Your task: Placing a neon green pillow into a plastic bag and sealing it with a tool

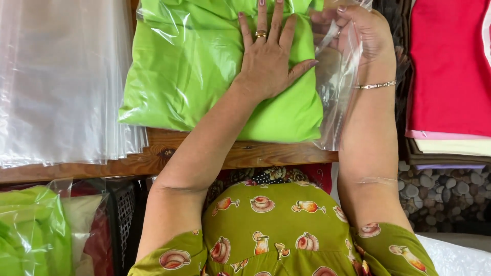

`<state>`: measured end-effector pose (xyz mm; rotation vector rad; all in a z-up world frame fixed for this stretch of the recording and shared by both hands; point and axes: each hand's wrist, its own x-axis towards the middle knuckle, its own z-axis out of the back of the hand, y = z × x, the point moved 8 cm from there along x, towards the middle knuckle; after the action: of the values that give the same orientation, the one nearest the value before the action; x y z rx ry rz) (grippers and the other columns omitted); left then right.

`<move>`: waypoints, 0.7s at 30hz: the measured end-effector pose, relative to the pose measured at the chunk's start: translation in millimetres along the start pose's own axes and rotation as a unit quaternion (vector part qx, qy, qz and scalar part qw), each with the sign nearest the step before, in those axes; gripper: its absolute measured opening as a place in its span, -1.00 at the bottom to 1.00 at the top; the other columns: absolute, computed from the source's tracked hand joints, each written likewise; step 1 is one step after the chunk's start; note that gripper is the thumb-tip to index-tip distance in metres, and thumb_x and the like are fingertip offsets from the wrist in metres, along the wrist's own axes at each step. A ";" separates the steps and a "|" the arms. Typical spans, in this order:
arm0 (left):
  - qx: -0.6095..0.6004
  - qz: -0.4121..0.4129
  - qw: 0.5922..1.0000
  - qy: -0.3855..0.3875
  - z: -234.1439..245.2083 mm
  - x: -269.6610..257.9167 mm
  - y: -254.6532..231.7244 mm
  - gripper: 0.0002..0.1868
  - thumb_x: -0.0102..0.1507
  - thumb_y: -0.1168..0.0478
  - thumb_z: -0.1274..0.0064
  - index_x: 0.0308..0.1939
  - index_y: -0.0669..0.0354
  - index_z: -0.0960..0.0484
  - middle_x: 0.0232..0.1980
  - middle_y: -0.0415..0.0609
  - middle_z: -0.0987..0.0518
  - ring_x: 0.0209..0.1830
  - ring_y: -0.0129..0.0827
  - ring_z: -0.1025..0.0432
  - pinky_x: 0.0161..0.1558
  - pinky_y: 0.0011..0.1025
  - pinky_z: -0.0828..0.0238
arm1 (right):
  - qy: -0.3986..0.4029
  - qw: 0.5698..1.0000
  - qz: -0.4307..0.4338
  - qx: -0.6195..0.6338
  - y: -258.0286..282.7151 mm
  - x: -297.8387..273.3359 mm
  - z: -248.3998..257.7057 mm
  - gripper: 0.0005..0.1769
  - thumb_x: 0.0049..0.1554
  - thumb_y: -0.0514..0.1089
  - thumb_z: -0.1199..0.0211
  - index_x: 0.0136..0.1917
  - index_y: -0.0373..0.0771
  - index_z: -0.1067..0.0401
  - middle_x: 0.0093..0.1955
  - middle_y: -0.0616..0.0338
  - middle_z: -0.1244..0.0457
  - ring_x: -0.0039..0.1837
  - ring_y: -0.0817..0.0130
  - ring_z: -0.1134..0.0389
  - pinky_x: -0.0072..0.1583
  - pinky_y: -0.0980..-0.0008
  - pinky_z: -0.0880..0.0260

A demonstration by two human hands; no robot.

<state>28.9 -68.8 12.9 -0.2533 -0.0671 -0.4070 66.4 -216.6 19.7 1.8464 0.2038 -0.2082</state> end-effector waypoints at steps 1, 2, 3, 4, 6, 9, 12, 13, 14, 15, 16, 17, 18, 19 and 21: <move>0.000 -0.001 1.000 0.000 5.5 -2.5 -1.8 0.02 0.22 -0.50 0.66 0.48 0.22 0.03 0.45 0.21 0.38 0.41 0.09 0.57 0.31 0.33 0.62 | -0.001 1.000 0.000 0.000 3.2 -4.6 3.5 -0.88 -0.05 -0.25 -0.20 -0.20 -0.31 -0.40 -0.15 -0.01 -0.37 0.09 0.12 -0.49 0.02 0.10 -0.58; 0.015 0.002 0.999 0.031 6.3 -4.9 -2.4 -0.03 0.22 -0.49 0.70 0.50 0.08 0.16 0.46 0.19 0.42 0.42 0.08 0.59 0.33 0.31 0.64 | 0.010 0.998 -0.014 -0.060 4.3 -8.6 4.5 -0.91 0.03 -0.24 -0.17 -0.20 -0.33 -0.38 -0.19 -0.02 -0.34 -0.05 0.12 -0.46 -0.08 0.20 -0.55; 0.030 0.005 0.998 0.061 7.2 -7.6 -2.8 -0.06 0.21 -0.48 0.75 0.52 -0.06 0.29 0.47 0.18 0.46 0.43 0.08 0.61 0.34 0.29 0.65 | 0.022 0.992 -0.029 -0.120 5.2 -12.7 5.8 -0.88 0.12 -0.23 -0.14 -0.21 -0.35 -0.35 -0.23 -0.04 -0.31 -0.19 0.13 -0.44 -0.18 0.31 -0.53; 0.030 0.006 0.998 0.062 6.4 -7.3 -2.2 -0.06 0.21 -0.48 0.75 0.52 -0.06 0.29 0.47 0.18 0.46 0.43 0.08 0.61 0.34 0.29 0.65 | 0.022 0.992 -0.030 -0.120 8.5 -16.1 10.7 -0.88 0.12 -0.23 -0.14 -0.21 -0.35 -0.35 -0.23 -0.04 -0.31 -0.19 0.13 -0.44 -0.18 0.31 -0.53; 0.041 0.003 0.997 0.070 3.6 -6.2 -2.5 -0.10 0.22 -0.48 0.77 0.49 -0.09 0.35 0.50 0.19 0.41 0.44 0.05 0.59 0.33 0.27 0.65 | 0.088 0.981 -0.012 -0.170 16.7 -24.9 11.2 -0.87 0.12 -0.32 -0.08 -0.04 -0.30 -0.38 -0.20 0.02 -0.30 -0.18 0.12 -0.43 -0.17 0.27 -0.55; 0.043 0.003 0.997 0.062 4.5 -6.6 -4.0 -0.10 0.23 -0.47 0.76 0.51 -0.08 0.30 0.48 0.18 0.45 0.44 0.05 0.60 0.35 0.30 0.62 | 0.108 0.940 -0.016 -0.322 21.0 -39.8 2.3 -0.62 0.14 -0.37 -0.05 0.24 -0.37 -0.16 -0.12 -0.01 -0.26 -0.17 0.15 -0.38 -0.15 0.26 -0.49; 0.047 0.002 0.997 0.056 3.3 -7.6 -4.5 -0.11 0.25 -0.46 0.76 0.50 -0.05 0.32 0.49 0.21 0.42 0.45 0.09 0.57 0.35 0.30 0.61 | 0.000 0.938 0.048 -0.344 39.1 -46.1 15.3 -0.71 0.10 -0.49 0.08 0.04 -0.33 -0.36 -0.22 0.03 -0.31 -0.28 0.34 -0.41 -0.24 0.52 -0.56; 0.047 0.002 0.997 0.057 2.1 -8.4 -4.6 -0.11 0.25 -0.46 0.76 0.50 -0.05 0.32 0.49 0.21 0.42 0.45 0.09 0.57 0.35 0.30 0.61 | 0.000 0.938 0.047 -0.344 39.0 -42.6 19.4 -0.71 0.10 -0.49 0.08 0.04 -0.33 -0.36 -0.22 0.03 -0.31 -0.28 0.34 -0.41 -0.24 0.52 -0.56; 0.047 0.000 0.997 0.054 1.9 -8.0 -5.3 -0.10 0.23 -0.46 0.77 0.50 -0.05 0.30 0.48 0.21 0.42 0.45 0.09 0.57 0.35 0.30 0.62 | -0.024 0.933 0.042 -0.357 40.5 -39.0 27.5 -0.72 0.06 -0.46 0.12 -0.06 -0.32 -0.38 -0.29 0.02 -0.29 -0.31 0.34 -0.39 -0.26 0.50 -0.55; 0.048 -0.001 0.998 0.051 1.6 -7.6 -6.2 -0.09 0.21 -0.46 0.79 0.50 -0.05 0.29 0.48 0.21 0.42 0.44 0.09 0.57 0.34 0.30 0.62 | -0.048 0.927 0.037 -0.370 42.1 -35.5 35.8 -0.71 0.02 -0.43 0.16 -0.15 -0.31 -0.39 -0.35 0.01 -0.27 -0.34 0.35 -0.38 -0.28 0.48 -0.54; 0.047 -0.003 0.998 0.050 2.3 -7.3 -7.0 -0.09 0.21 -0.46 0.79 0.50 -0.05 0.29 0.48 0.21 0.42 0.44 0.09 0.57 0.34 0.30 0.62 | -0.050 0.927 0.038 -0.370 45.7 -32.6 31.4 -0.71 0.02 -0.43 0.16 -0.15 -0.31 -0.39 -0.35 0.01 -0.27 -0.34 0.35 -0.38 -0.28 0.48 -0.54; 0.054 -0.003 0.997 0.053 2.2 -6.9 -7.5 -0.09 0.21 -0.46 0.80 0.50 -0.05 0.30 0.48 0.21 0.42 0.44 0.09 0.57 0.34 0.30 0.62 | -0.082 0.923 -0.013 -0.375 43.6 -29.9 34.5 -0.75 0.11 -0.12 0.16 -0.18 -0.18 -0.34 -0.30 0.09 -0.31 -0.32 0.39 -0.40 -0.28 0.51 -0.51; 0.061 -0.003 0.996 0.058 1.1 -7.5 -8.0 -0.08 0.21 -0.46 0.81 0.50 -0.04 0.31 0.48 0.22 0.42 0.45 0.09 0.57 0.33 0.31 0.61 | -0.112 0.917 -0.065 -0.378 39.8 -28.8 38.0 -0.62 0.20 0.19 0.18 -0.21 -0.05 -0.28 -0.26 0.17 -0.35 -0.29 0.43 -0.42 -0.27 0.54 -0.48; 0.061 -0.004 0.996 0.059 1.7 -8.0 -9.7 -0.08 0.21 -0.46 0.81 0.50 -0.04 0.31 0.48 0.22 0.42 0.45 0.09 0.57 0.33 0.31 0.61 | -0.114 0.917 -0.066 -0.377 29.3 -5.8 58.4 -0.62 0.20 0.19 0.18 -0.21 -0.05 -0.28 -0.26 0.17 -0.35 -0.29 0.43 -0.42 -0.27 0.54 -0.48; 0.059 -0.003 0.996 0.060 4.0 -9.9 -9.4 -0.10 0.23 -0.45 0.80 0.50 -0.03 0.33 0.48 0.22 0.43 0.45 0.09 0.56 0.35 0.28 0.61 | -0.080 0.909 -0.058 -0.405 7.1 44.7 89.6 -0.46 0.14 0.26 0.15 0.06 -0.20 -0.30 -0.16 0.17 -0.37 -0.21 0.40 -0.47 -0.26 0.54 -0.51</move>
<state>16.0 -72.3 17.8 -0.1127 0.0269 -0.4230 108.0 -303.1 -9.7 0.9834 0.2397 -0.3018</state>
